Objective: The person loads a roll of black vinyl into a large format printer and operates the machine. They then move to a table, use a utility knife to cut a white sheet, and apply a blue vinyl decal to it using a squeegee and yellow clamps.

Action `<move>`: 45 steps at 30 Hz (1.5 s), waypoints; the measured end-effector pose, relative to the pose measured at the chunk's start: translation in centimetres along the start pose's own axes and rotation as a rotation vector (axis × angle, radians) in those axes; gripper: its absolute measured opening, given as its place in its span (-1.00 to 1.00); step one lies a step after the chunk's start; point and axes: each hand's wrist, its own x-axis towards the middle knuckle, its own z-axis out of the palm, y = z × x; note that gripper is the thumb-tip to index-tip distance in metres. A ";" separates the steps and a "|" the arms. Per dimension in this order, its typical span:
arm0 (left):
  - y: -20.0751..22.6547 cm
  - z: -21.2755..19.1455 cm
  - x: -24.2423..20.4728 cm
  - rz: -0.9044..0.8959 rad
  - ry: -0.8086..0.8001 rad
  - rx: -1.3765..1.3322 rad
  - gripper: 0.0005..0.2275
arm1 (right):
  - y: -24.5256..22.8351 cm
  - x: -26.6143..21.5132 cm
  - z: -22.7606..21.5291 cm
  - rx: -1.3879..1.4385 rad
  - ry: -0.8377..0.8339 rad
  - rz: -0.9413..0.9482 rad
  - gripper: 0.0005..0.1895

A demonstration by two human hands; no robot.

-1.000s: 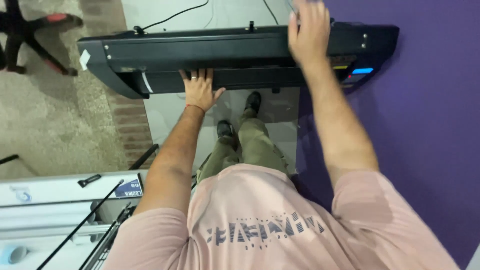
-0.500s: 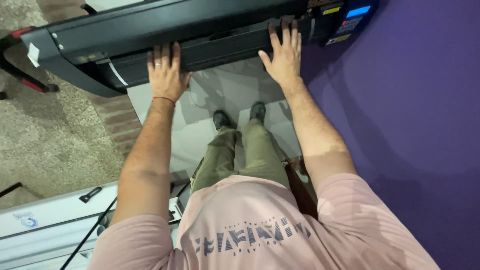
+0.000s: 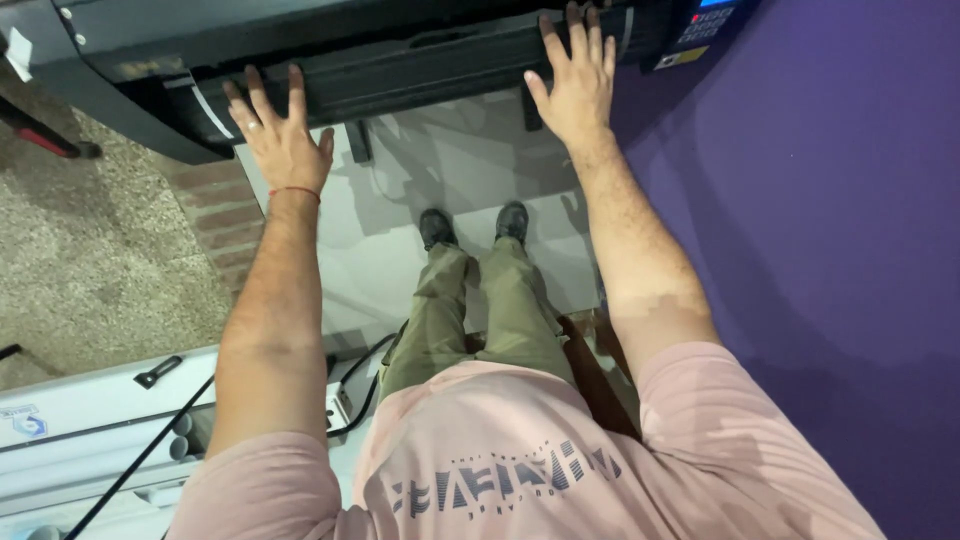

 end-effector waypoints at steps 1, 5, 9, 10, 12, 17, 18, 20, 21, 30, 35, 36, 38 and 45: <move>0.2 -0.1 0.2 -0.001 -0.004 -0.001 -0.05 | 0.0 0.0 0.0 0.000 -0.004 0.000 -0.14; 0.3 0.0 0.3 0.009 0.024 0.031 -0.08 | -0.1 -0.4 0.2 -0.013 -0.004 -0.008 -0.08; -0.3 0.2 0.3 0.049 0.052 -0.007 -0.15 | -0.3 -0.4 0.3 -0.017 0.018 -0.016 -0.10; -0.1 0.0 0.3 0.050 0.052 -0.008 -0.15 | -0.2 -0.5 0.3 -0.019 0.019 -0.015 -0.10; 0.1 -0.3 0.0 0.016 -0.002 -0.034 -0.15 | -0.2 -0.5 0.5 0.007 -0.003 -0.012 -0.07; -0.5 0.9 0.3 0.021 0.023 -0.020 -0.11 | 0.3 -0.6 0.9 0.043 -0.035 -0.001 -0.08; -0.6 1.0 0.1 0.023 0.019 -0.016 -0.09 | 0.4 -0.8 1.1 0.047 -0.028 -0.021 -0.09; -0.5 1.0 0.2 0.027 0.023 -0.021 -0.09 | 0.5 -0.7 1.1 0.058 -0.040 -0.013 -0.08; -0.5 1.0 0.2 0.033 0.027 -0.025 -0.10 | 0.6 -0.7 1.2 0.069 -0.051 -0.004 -0.08; -3.1 3.9 0.8 0.037 0.028 0.030 0.00 | 0.5 0.3 0.7 -0.016 -0.044 -0.056 -0.02; -4.4 6.9 1.0 0.070 0.147 0.063 -0.03 | -1.2 0.1 -1.7 0.021 -0.030 -0.130 0.01; -4.0 7.5 1.4 0.104 0.206 0.104 -0.03 | -0.9 -0.3 -1.9 0.033 -0.025 -0.104 -0.01; -3.6 6.6 0.9 0.070 0.151 0.077 -0.03 | -1.2 -0.2 -2.0 0.054 -0.020 -0.132 0.00; -3.1 6.6 0.9 0.044 0.107 0.008 0.03 | -1.1 -0.3 -2.7 0.079 -0.024 -0.181 -0.02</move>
